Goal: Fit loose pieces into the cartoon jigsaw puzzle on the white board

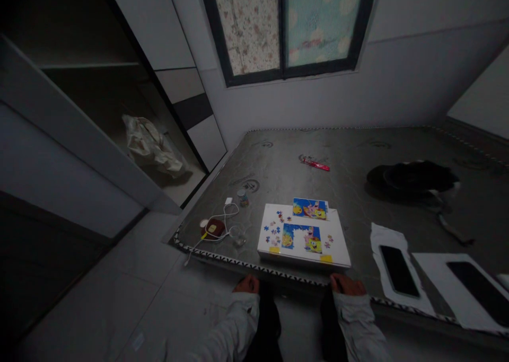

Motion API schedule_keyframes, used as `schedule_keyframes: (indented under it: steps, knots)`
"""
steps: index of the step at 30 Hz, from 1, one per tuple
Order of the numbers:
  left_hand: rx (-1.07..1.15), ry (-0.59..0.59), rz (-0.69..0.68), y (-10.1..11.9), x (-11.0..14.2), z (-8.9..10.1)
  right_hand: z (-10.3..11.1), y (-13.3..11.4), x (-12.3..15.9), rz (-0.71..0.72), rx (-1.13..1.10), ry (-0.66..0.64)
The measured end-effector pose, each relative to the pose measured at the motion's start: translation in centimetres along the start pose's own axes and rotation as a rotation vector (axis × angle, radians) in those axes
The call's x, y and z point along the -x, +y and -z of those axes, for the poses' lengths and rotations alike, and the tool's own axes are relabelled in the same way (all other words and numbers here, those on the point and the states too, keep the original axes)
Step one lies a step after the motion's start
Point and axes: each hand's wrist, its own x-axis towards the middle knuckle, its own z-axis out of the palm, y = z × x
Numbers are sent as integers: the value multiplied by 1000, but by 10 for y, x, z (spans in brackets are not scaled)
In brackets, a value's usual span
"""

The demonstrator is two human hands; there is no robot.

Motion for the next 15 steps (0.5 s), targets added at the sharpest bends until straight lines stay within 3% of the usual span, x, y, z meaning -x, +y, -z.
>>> schedule_keyframes:
  steps: [8, 15]
  knots:
    - [-35, -33, -20, -10, -7, -9, -23, 42, 0, -35, -100, -36]
    - [-52, -59, -40, -14, -10, -14, -31, 47, 8, -97, -82, -61]
